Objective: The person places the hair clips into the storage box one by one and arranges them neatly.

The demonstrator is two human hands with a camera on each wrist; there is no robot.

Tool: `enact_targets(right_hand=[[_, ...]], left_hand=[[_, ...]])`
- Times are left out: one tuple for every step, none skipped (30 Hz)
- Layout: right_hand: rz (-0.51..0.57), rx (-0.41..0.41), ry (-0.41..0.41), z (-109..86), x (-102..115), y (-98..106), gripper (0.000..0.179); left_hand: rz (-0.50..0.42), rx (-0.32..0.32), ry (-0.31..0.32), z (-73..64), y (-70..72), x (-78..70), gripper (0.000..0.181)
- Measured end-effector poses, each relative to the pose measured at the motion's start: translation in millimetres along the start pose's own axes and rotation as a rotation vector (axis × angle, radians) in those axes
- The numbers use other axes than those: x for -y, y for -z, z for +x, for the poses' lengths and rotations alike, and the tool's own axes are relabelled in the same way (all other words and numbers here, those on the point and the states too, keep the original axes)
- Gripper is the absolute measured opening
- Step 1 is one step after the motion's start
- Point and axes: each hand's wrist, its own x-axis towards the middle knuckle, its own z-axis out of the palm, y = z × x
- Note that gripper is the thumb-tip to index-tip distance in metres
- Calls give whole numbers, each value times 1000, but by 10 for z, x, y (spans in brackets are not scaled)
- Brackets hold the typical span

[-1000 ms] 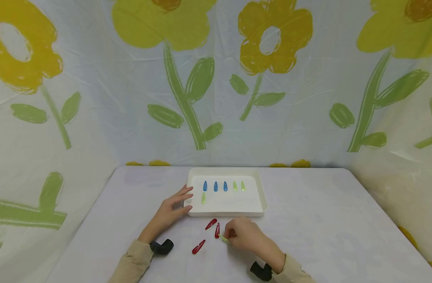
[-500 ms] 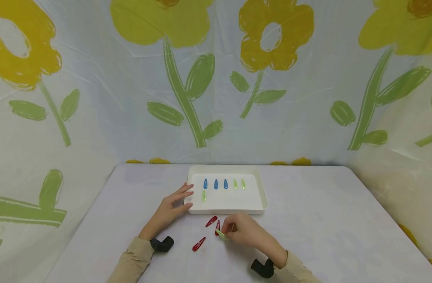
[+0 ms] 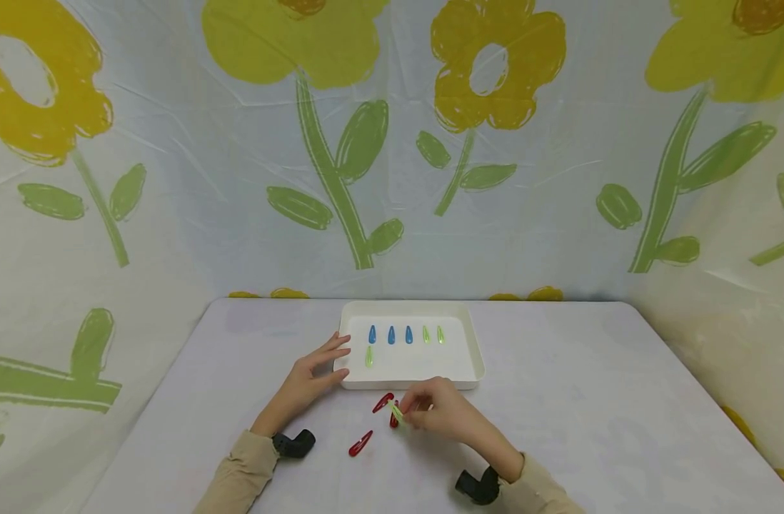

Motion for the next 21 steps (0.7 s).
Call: enact_targets(right_hand=[[18,-4,-5,1,-2,-1,10],[36,-9,-8,1,-3,-2,10],[52,-15,-13,1,-3,-2,9],[67,-21,-18,1,-2,-2,9],[82,-27,-22,0,-1,-1,9],[94,-33,-25,0,2,1,9],[111,-38,-29,1,5,3,9],[127,-44,-29,3,11,6,8],[147,-48,-31,4,17,11,8],[164,-52,-31,4,22,15,8],[174,-56,-26,7,25,20,7],[185,-61,-21,12,28,26,8],[198,-63,-18,19,29,30,8],[209,-65,-14,27,29,37,8],[221,-68,-12,36,26,44,9],[227,-72,-8,49,21,51,9],[233,-74,-6,64,13,58,10],[247,-75,-10,80,5,65,10],[262,-77,-11,96,-2,75,10],[269,-83,-14,111,-11,87,10],[275,-89,-20,126,-18,98,10]], left_hand=[[3,1,-3,0,0,-3,47],[4,1,-2,-1,0,-6,47],[5,0,-4,0,0,-8,47],[9,0,-14,1,0,-10,46],[10,0,-17,2,1,-12,46],[10,-1,-24,3,1,-12,46],[6,-2,-28,4,1,-11,46],[1,-6,-30,6,-1,-13,46],[-7,-9,-34,6,-4,-12,45],[-17,-10,-33,3,-4,-56,45],[-26,-9,-29,4,-6,-50,45],[-29,-10,-30,5,-8,-43,45],[-31,-10,-27,3,-10,-44,45],[-27,-11,-26,0,-12,-56,45],[-26,-11,-25,-4,-12,-75,45],[-20,-12,-30,-7,-12,-104,44],[-15,-15,-37,-7,-14,-89,44],[-14,-20,-41,-11,-15,-123,44],[-15,-24,-43,-16,-19,-151,43],[-19,-26,-46,-17,-21,-165,43],[-25,-27,-43,-17,-25,-164,43]])
